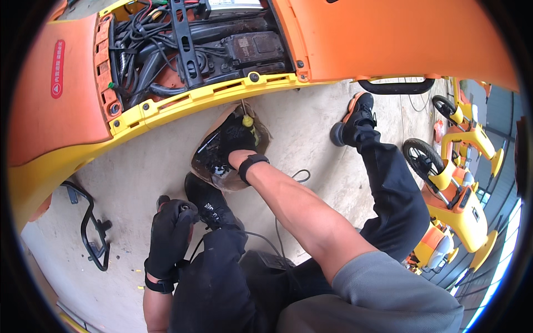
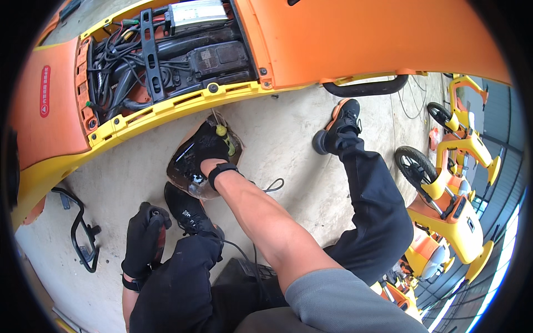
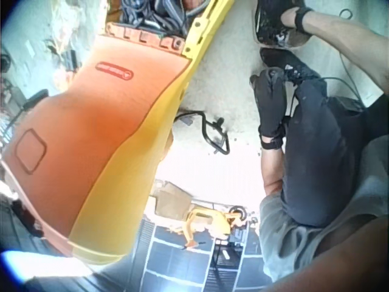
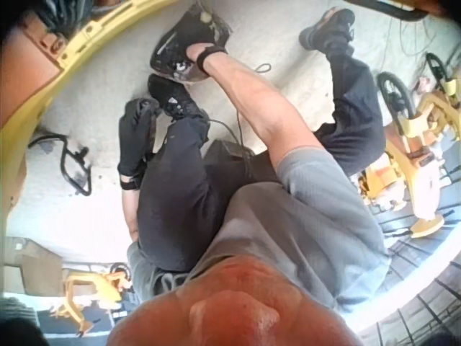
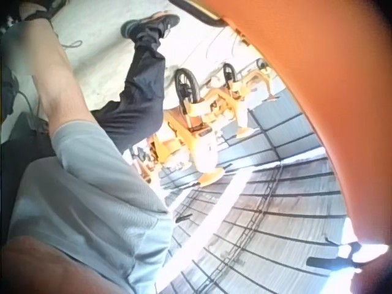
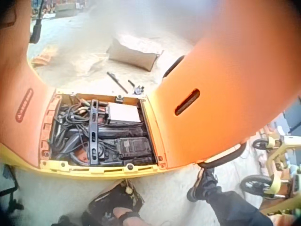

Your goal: The person unscrews and removes panels from a yellow and orange motorcycle using a power drill and by hand, then places the screws into a cardboard box.

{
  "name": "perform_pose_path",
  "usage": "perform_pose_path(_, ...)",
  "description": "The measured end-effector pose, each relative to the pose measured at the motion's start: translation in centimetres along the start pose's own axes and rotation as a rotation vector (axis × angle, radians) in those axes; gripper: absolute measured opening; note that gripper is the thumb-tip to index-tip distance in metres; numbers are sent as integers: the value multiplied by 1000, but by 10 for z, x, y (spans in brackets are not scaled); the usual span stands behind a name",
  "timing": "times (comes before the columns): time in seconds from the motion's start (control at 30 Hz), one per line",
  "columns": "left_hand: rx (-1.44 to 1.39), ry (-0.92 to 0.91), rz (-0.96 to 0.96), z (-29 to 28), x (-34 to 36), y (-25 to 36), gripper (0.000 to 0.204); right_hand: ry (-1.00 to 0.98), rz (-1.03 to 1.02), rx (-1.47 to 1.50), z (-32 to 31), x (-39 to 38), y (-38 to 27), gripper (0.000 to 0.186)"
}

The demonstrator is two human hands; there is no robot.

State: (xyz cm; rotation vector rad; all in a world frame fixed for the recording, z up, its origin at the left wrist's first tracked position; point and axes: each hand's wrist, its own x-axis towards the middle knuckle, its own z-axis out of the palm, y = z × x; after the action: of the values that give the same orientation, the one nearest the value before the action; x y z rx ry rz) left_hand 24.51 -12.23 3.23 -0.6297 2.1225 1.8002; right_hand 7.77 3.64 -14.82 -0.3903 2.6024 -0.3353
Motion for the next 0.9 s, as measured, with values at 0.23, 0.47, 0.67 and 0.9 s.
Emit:
perform_pose_path(0.23,-71,-24,-23,-17,7,46,18,-129,-222,99,-52,-38,0,24)
perform_pose_path(0.47,5,-34,138,-17,23,78,18,-381,-137,1234,-225,-79,-20,27)
perform_pose_path(0.67,-35,-57,273,-8,30,83,15,-340,-210,1204,-269,-96,-50,24)
perform_pose_path(0.9,66,-78,400,-5,31,79,20,-395,-324,999,-256,-100,-53,21)
